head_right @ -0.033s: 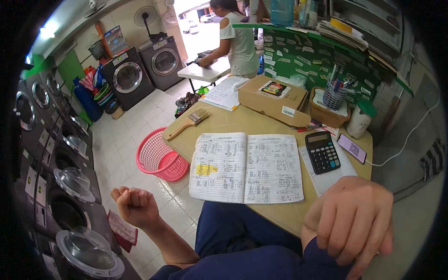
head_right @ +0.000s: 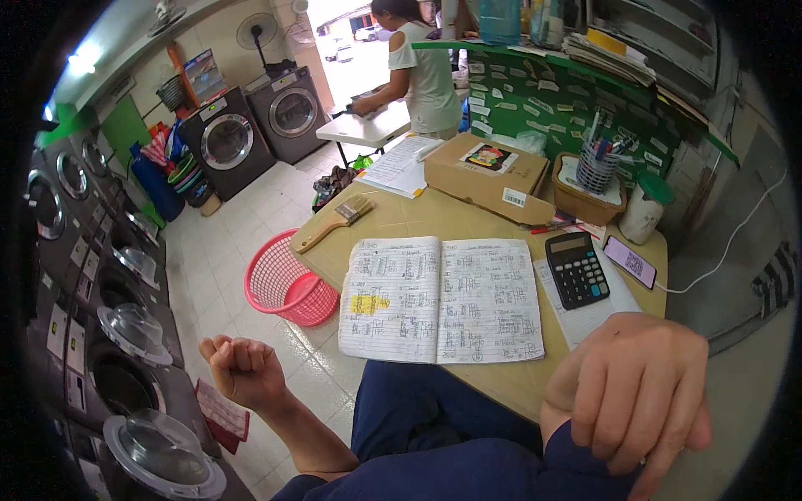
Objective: Calculate and record data in a bookkeeping ledger at a laundry shop.
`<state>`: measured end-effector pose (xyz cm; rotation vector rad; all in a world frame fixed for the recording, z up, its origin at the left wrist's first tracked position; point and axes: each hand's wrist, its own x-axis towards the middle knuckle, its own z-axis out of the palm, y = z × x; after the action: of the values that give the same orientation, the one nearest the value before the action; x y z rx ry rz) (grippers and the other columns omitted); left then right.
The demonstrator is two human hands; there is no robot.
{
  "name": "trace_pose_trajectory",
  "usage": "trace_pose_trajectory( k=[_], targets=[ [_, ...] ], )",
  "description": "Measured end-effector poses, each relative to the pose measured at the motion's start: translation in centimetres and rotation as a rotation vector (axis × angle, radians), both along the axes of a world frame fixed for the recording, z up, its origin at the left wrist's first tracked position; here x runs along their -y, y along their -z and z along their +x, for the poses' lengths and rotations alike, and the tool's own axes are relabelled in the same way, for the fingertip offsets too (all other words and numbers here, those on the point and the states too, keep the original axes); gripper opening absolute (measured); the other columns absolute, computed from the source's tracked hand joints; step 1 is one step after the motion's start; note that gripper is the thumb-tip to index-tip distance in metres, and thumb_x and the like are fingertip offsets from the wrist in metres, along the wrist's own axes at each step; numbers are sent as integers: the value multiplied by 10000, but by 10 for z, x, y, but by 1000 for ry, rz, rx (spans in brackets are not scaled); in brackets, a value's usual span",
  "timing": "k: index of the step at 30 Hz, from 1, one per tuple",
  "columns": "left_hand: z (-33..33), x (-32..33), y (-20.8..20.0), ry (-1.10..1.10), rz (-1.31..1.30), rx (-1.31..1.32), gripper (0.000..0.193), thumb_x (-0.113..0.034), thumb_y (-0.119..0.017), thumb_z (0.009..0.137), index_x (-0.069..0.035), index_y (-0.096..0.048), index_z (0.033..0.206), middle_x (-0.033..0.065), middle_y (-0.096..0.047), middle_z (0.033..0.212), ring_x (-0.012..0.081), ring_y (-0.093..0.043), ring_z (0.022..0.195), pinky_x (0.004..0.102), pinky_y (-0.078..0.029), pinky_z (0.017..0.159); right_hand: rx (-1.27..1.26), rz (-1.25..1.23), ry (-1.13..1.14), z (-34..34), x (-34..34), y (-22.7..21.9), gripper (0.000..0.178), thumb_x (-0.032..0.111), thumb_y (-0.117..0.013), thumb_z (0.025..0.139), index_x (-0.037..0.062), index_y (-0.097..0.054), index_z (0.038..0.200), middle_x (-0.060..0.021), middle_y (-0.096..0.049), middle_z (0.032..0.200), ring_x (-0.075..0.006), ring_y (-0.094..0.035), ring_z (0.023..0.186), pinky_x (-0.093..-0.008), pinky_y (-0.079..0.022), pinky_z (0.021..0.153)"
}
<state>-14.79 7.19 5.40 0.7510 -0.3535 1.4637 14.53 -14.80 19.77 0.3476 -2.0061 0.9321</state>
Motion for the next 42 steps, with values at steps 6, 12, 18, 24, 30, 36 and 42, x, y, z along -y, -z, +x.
trace_pose_trajectory(
  k=[6,12,18,24,30,36,42],
  targets=[
    [7,1,-4,1,-27,-7,399,129,-467,867,-161,-224,740,-46,-229,606,45,-116,469,253,-152,389,-342,-10,126,-9,25,10,483,159,-376,1049,-74,-746,844,-193,-588,563,-225,-527,425,-345,-450,426],
    [12,0,-6,5,-24,-27,401,134,-465,860,-158,-217,740,-48,-219,608,43,-117,467,252,-146,389,-584,29,213,11,28,12,382,192,-365,1076,14,-670,1221,-82,-515,448,-125,-397,320,-291,-339,323],
    [12,-6,0,-4,-3,-47,380,121,-447,889,-154,-231,739,-41,-251,637,42,-133,460,245,-151,384,-825,-75,436,33,31,12,486,209,-359,1087,0,-330,1525,-25,-499,514,-97,-409,415,-274,-385,438],
    [14,-6,-2,9,-25,-50,381,119,-443,904,-154,-235,739,-41,-243,641,48,-128,467,246,-151,393,-1079,-366,599,38,21,16,596,164,-411,1077,-54,-135,1559,-1,-432,680,-103,-371,581,-272,-355,607],
    [14,-2,-2,-32,-92,-45,389,120,-465,874,-156,-227,736,-42,-227,610,47,-113,464,252,-142,384,-1062,-386,629,44,26,19,602,124,-424,1065,-73,-128,1551,-21,-435,743,-113,-380,598,-278,-358,610],
    [13,-3,0,-12,-84,-28,380,133,-453,872,-153,-244,733,-40,-232,613,51,-125,457,254,-149,388,-1057,-373,635,50,27,20,600,100,-426,1057,-83,-134,1548,-25,-406,737,-108,-364,600,-276,-352,612],
    [8,-5,-2,-58,-98,-29,385,135,-464,867,-156,-250,731,-45,-245,608,47,-133,458,249,-154,385,-768,-309,714,35,7,16,250,196,-454,1067,38,-644,1105,-3,-390,716,-118,-369,642,-297,-354,659]
  ],
)
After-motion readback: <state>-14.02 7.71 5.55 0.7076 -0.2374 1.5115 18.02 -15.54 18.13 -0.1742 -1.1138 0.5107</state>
